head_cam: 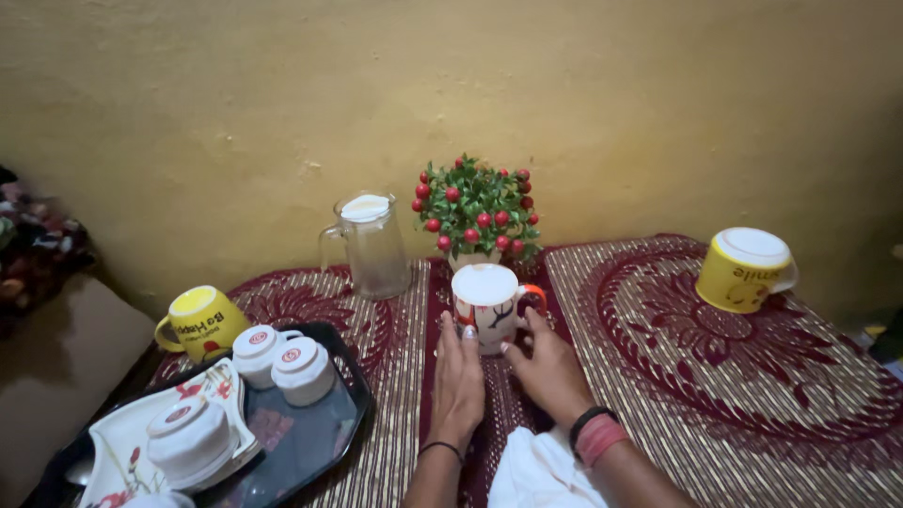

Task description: The person wipes a yellow mug with a white cloth, rotating it to clean the exterior and interior. The person then wipes a second yellow mug and a white ceramic dish, placing each item on the table after cleaning.

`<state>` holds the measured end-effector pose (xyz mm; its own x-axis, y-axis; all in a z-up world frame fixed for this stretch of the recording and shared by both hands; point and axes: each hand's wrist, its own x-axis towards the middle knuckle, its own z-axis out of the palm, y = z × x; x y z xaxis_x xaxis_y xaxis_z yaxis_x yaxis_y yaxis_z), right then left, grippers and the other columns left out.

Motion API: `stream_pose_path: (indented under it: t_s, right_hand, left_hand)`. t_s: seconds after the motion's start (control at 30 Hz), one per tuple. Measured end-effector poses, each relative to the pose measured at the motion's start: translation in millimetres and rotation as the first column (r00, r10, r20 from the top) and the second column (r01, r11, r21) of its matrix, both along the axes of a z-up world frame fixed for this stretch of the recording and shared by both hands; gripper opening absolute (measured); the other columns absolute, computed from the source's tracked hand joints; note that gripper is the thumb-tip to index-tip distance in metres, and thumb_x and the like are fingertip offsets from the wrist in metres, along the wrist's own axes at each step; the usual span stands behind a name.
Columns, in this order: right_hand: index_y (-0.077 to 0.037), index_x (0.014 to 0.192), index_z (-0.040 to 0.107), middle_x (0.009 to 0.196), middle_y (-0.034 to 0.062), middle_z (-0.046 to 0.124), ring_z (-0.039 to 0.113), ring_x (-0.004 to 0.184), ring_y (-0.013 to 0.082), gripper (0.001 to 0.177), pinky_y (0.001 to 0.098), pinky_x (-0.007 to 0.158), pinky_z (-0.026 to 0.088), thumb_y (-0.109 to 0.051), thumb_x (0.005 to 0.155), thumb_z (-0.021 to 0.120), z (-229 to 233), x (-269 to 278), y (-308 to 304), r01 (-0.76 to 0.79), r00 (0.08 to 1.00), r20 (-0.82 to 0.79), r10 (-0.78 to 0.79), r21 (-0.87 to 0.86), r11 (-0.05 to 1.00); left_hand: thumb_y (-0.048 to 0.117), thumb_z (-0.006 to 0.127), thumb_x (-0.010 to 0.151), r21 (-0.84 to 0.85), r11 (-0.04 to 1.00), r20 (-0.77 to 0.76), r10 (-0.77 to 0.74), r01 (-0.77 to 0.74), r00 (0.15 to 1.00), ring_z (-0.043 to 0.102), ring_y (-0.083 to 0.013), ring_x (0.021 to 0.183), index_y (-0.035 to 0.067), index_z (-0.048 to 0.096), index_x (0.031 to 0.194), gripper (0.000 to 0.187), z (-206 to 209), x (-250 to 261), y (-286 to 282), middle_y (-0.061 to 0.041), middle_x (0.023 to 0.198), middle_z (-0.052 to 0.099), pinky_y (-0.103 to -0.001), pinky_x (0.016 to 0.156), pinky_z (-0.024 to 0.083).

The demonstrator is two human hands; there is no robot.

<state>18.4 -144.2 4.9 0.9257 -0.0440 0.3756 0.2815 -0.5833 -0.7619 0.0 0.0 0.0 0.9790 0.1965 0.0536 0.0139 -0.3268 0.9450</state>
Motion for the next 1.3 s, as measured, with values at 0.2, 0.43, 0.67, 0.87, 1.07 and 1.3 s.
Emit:
stream_pose_path:
  t_s: [0.2, 0.43, 0.67, 0.87, 1.07, 1.3]
  right_hand:
    - [-0.014, 0.133, 0.066, 0.121, 0.0156, 0.076, 0.074, 0.11, 0.0293, 0.047, 0.0409, 0.099, 0.055, -0.036, 0.092, 0.063, 64, -61, -21, -0.278, 0.898, -0.436, 0.063, -0.45, 0.849]
    - [-0.02, 0.141, 0.058, 0.127, 0.016, 0.062, 0.065, 0.116, 0.0343, 0.072, 0.0467, 0.098, 0.052, -0.04, 0.079, 0.087, 55, -100, -27, -0.481, 0.821, -0.571, 0.026, -0.665, 0.571]
    - [-0.011, 0.118, 0.066, 0.111, 0.0172, 0.072, 0.069, 0.108, 0.0357, 0.034, 0.0457, 0.094, 0.053, -0.011, 0.084, 0.066, 57, -94, -10, -0.213, 0.974, -0.18, 0.138, -0.506, 0.836]
    - [-0.001, 0.107, 0.058, 0.099, 0.0195, 0.07, 0.069, 0.096, 0.0393, 0.022, 0.0482, 0.082, 0.053, -0.012, 0.089, 0.062, 86, -112, 39, -0.113, 0.949, 0.287, 0.134, -0.091, 0.989]
    - [-0.001, 0.122, 0.061, 0.111, 0.0226, 0.063, 0.066, 0.097, 0.0412, 0.041, 0.0484, 0.08, 0.053, -0.022, 0.088, 0.07, 97, -156, 101, -0.318, 0.785, 0.481, 0.391, -0.228, 0.92]
    - [-0.004, 0.115, 0.065, 0.103, 0.0166, 0.069, 0.071, 0.093, 0.0352, 0.025, 0.0428, 0.078, 0.056, -0.018, 0.095, 0.064, 83, -135, 135, -0.26, 0.857, 0.452, 0.246, -0.032, 0.965]
  left_hand:
    - [0.038, 0.063, 0.092, 0.191, 0.976, 0.16, -0.133, 0.102, 0.978, 0.049, -0.0339, 0.139, 0.005, 0.036, 0.152, 0.074, 19, -44, 4, -0.021, 0.151, 0.047, -0.04, 0.114, 0.041]
    - [0.036, 0.067, 0.091, 0.368, 0.902, 0.052, -0.262, 0.225, 0.964, 0.058, -0.0352, 0.128, 0.008, 0.052, 0.141, 0.059, 33, -78, 9, -0.021, 0.135, 0.061, -0.042, 0.109, 0.045]
    - [0.032, 0.063, 0.095, 0.279, 0.898, 0.114, -0.384, 0.341, 0.916, 0.065, -0.0347, 0.118, 0.006, 0.057, 0.138, 0.05, 31, -94, 22, -0.022, 0.126, 0.068, -0.042, 0.1, 0.051]
    - [0.017, 0.064, 0.092, -0.228, 0.924, 0.263, -0.244, 0.306, 0.933, 0.07, -0.0177, 0.094, 0.002, 0.063, 0.127, 0.038, -10, -60, 47, -0.011, 0.109, 0.075, -0.033, 0.08, 0.058]
    - [0.012, 0.053, 0.092, -0.75, 0.636, 0.119, -0.137, 0.179, 0.983, 0.072, -0.0142, 0.079, 0.001, 0.067, 0.117, 0.03, -5, -68, 96, -0.009, 0.097, 0.075, -0.027, 0.069, 0.06]
    - [0.018, 0.057, 0.107, -0.281, 0.941, 0.32, -0.091, 0.187, 0.943, 0.059, -0.0089, 0.071, -0.003, 0.077, 0.108, 0.028, 38, -108, 121, -0.006, 0.081, 0.072, -0.03, 0.063, 0.047]
